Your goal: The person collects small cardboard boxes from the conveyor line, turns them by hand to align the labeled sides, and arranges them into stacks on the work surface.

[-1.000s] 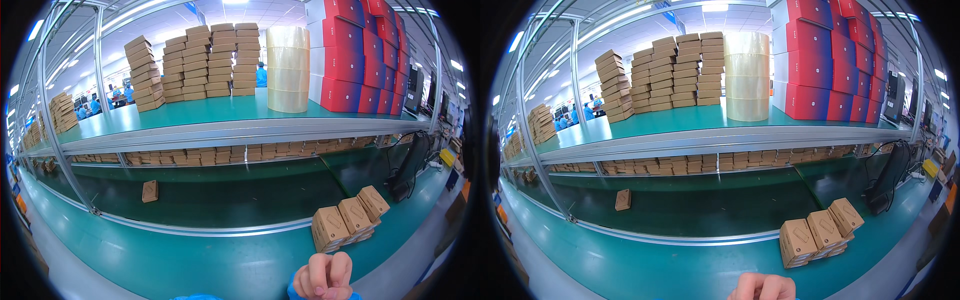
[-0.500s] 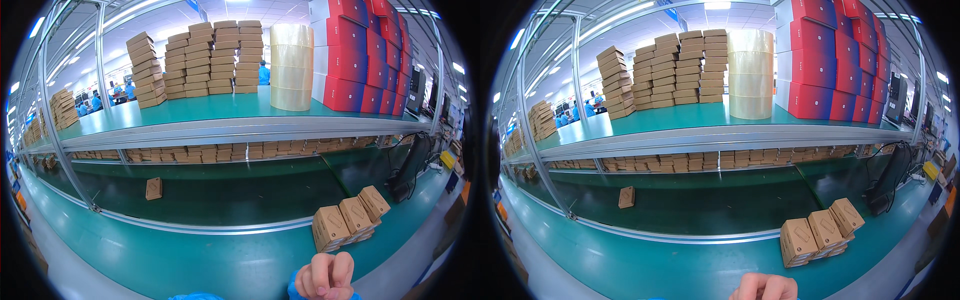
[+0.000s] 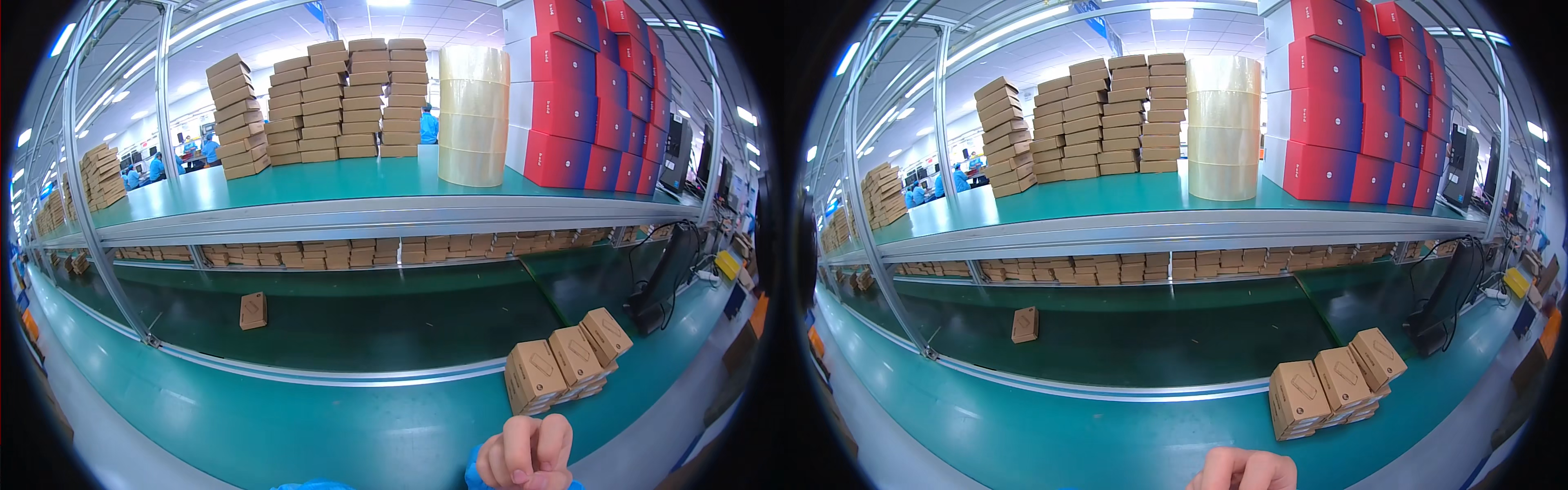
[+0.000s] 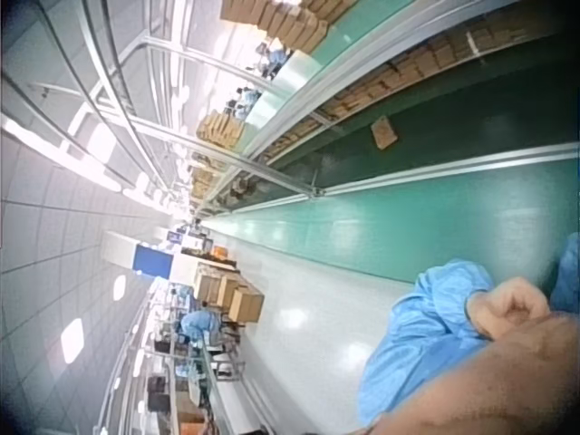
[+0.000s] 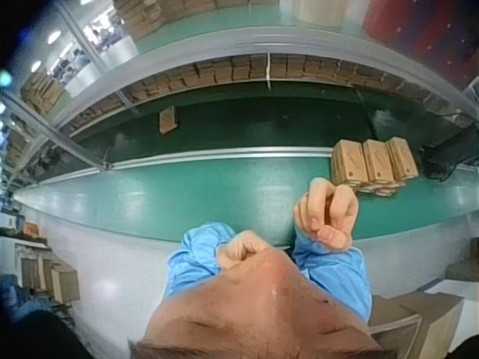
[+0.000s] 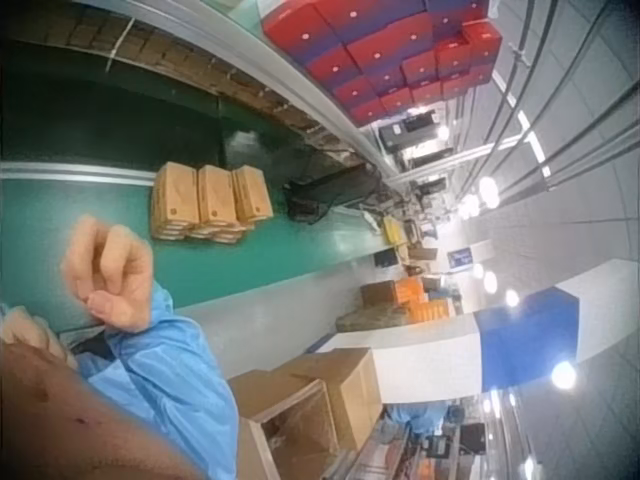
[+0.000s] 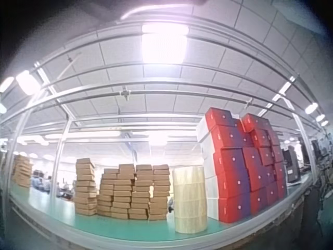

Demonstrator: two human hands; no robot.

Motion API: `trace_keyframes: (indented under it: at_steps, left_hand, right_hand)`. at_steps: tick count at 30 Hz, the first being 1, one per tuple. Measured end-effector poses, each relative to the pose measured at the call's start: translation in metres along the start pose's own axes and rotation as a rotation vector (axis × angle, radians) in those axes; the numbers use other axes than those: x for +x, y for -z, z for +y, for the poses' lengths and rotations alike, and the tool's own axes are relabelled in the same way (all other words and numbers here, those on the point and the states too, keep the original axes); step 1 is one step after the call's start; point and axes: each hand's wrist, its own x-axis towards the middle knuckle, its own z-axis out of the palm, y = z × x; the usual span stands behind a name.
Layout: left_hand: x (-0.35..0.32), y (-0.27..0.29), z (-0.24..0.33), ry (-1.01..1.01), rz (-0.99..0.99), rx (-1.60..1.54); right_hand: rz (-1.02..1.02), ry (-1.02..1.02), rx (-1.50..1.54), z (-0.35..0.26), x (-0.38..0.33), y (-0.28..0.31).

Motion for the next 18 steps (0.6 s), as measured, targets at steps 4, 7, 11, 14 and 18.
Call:
trace_keyframes:
  at_steps: [4, 7, 11, 14, 18]
  left_hand:
    - [0.011, 0.006, -0.005, -0.096, -0.105, 0.063]
    - [0.013, 0.007, -0.003, -0.101, -0.110, 0.114]
    - [0.015, 0.005, -0.007, -0.111, -0.130, 0.110]
    - [0.010, 0.015, -0.008, -0.041, -0.127, 0.123]
    - [0.011, 0.013, -0.006, -0.050, -0.128, 0.059]
  right_hand:
    - [-0.019, 0.002, -0.014, 0.000, 0.001, 0.000]
    - [-0.034, 0.003, -0.008, 0.001, 0.003, 0.002]
    - [-0.049, 0.003, -0.005, 0.001, 0.002, 0.002]
    - [-0.048, -0.001, 0.002, 0.001, 0.003, 0.003]
    - [-0.038, -0.003, 0.005, 0.002, 0.002, 0.002]
